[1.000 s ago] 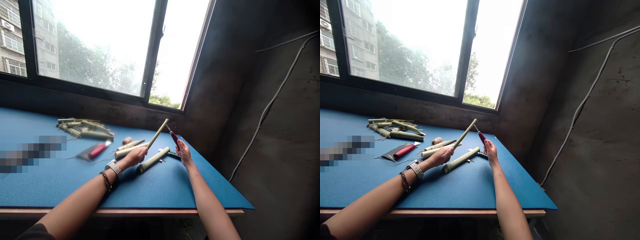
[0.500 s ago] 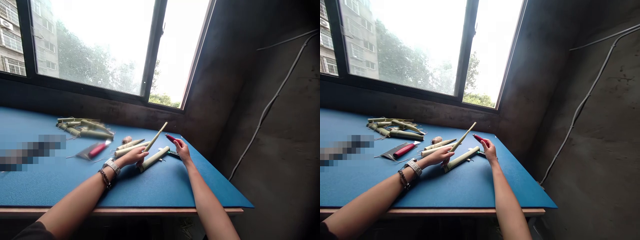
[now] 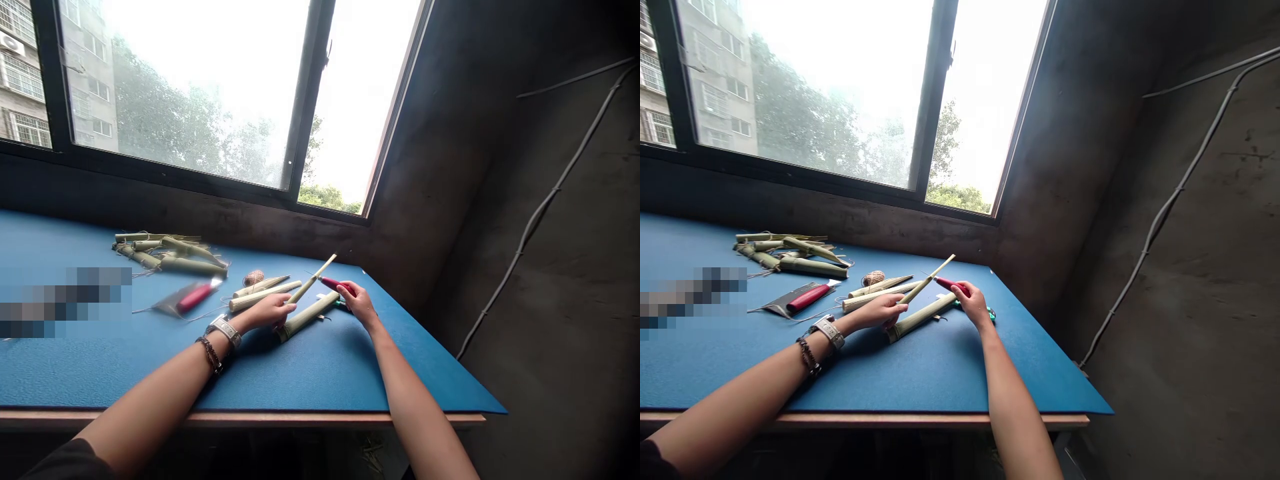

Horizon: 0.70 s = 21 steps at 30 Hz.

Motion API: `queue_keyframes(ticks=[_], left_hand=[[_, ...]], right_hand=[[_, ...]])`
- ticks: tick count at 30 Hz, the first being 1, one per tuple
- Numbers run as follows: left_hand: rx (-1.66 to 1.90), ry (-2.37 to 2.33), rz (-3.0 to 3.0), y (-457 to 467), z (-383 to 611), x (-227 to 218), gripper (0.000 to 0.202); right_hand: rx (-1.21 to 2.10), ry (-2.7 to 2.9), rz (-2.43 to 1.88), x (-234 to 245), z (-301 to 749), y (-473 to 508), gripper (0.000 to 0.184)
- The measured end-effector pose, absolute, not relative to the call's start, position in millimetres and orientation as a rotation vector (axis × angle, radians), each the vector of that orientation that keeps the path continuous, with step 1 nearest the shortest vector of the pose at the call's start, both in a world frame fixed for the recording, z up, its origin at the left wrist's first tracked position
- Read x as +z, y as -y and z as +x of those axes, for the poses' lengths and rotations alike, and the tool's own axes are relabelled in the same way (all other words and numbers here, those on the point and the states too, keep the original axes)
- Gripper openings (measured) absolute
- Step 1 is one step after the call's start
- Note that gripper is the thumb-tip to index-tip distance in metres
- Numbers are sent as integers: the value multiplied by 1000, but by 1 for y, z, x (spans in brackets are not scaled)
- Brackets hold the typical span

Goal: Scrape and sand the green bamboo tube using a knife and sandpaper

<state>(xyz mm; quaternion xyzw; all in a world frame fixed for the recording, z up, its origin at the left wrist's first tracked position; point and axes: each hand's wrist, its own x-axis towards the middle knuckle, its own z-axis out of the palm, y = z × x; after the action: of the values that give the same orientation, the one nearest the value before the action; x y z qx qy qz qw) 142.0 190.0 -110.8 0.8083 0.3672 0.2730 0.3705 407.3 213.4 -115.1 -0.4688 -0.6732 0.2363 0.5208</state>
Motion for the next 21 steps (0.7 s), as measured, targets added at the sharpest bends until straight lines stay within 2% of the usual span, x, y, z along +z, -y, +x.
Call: queue_keyframes(ticks=[21], left_hand=[[735, -985, 2102, -192, 143, -114, 24]], right_hand=[[534, 1766, -1223, -118, 405, -212, 50]])
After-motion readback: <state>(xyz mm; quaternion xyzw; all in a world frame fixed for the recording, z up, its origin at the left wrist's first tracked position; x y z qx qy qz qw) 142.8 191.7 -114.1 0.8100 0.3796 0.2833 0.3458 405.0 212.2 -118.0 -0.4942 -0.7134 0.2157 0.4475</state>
